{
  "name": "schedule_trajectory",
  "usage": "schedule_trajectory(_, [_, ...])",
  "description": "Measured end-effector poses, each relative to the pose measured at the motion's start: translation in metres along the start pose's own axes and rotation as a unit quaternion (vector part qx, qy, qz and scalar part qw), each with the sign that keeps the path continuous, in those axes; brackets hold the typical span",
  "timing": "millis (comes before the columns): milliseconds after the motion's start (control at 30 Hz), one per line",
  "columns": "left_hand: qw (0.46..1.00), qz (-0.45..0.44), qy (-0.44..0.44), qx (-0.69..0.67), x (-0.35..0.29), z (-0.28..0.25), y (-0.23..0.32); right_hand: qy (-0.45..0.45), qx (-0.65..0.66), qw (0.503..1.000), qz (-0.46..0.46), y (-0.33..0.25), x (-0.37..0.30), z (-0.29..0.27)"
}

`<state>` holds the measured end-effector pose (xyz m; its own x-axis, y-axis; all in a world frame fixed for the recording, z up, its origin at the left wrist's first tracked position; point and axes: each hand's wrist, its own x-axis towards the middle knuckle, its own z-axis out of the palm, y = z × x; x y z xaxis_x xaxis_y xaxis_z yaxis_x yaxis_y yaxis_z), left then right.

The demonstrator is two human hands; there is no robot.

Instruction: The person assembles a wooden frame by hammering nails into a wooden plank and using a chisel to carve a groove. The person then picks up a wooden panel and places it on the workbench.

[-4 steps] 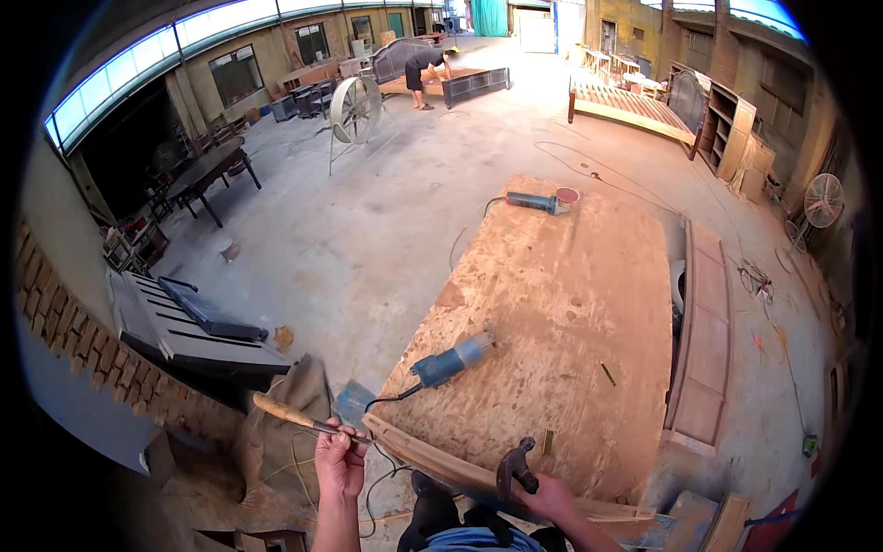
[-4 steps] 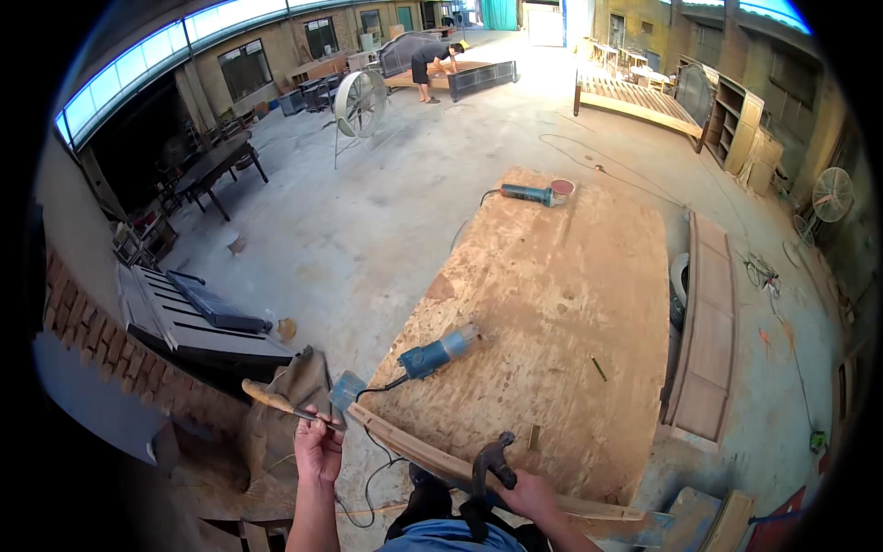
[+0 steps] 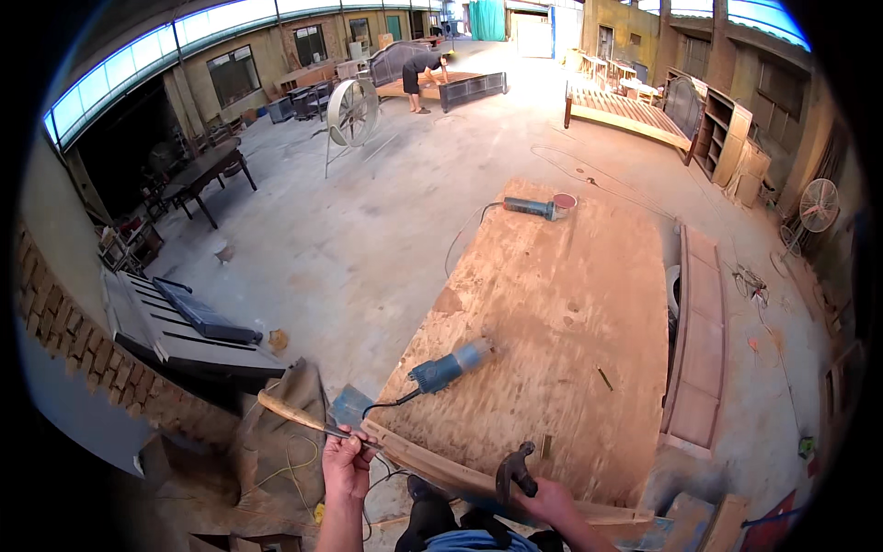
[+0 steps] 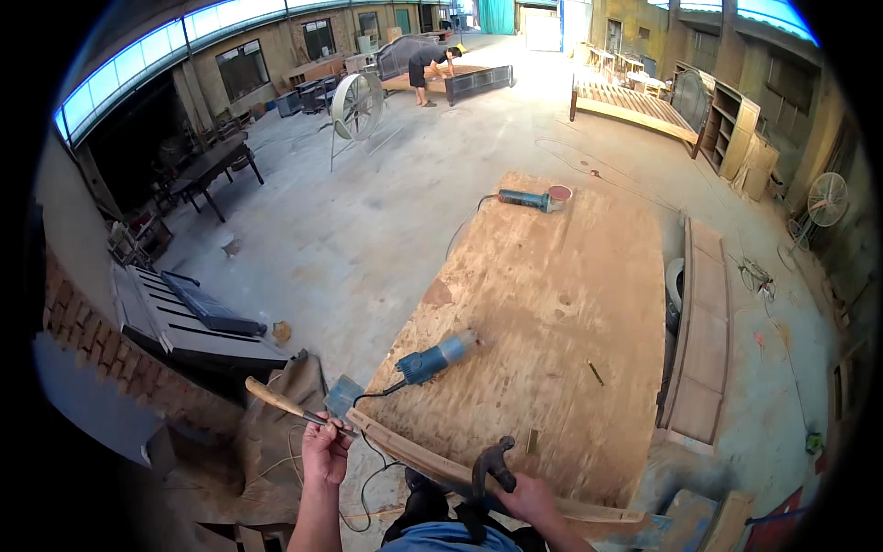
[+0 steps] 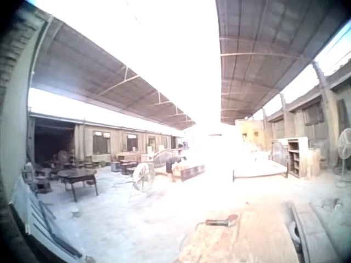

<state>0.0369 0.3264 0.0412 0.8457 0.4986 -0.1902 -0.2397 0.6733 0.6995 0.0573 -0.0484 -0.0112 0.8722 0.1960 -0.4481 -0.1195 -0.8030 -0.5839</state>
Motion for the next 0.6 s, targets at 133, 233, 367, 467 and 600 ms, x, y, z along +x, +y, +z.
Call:
schedule_trajectory(133, [0.998, -0.015, 0.041, 0.038, 0.016, -0.015, 0.000, 0.045, 0.021, 0.998, -0.034, 0.006, 0.002, 0.003])
schedule_trajectory(233, [0.996, -0.017, 0.090, 0.020, 0.037, -0.038, 0.009, 0.141, -0.029, 0.986, -0.086, 0.000, -0.001, -0.001])
schedule_trajectory(367, [0.983, -0.045, 0.160, 0.081, 0.080, -0.086, -0.002, 0.105, -0.100, 0.988, -0.053, -0.002, -0.016, -0.007])
schedule_trajectory(467, [0.974, -0.022, 0.200, 0.104, 0.104, -0.096, -0.010, 0.058, -0.077, 0.995, -0.036, 0.002, -0.016, -0.001])
schedule_trajectory(600, [0.973, -0.009, 0.210, 0.099, 0.114, -0.088, -0.031, -0.008, -0.130, 0.991, -0.023, -0.009, -0.019, -0.006])
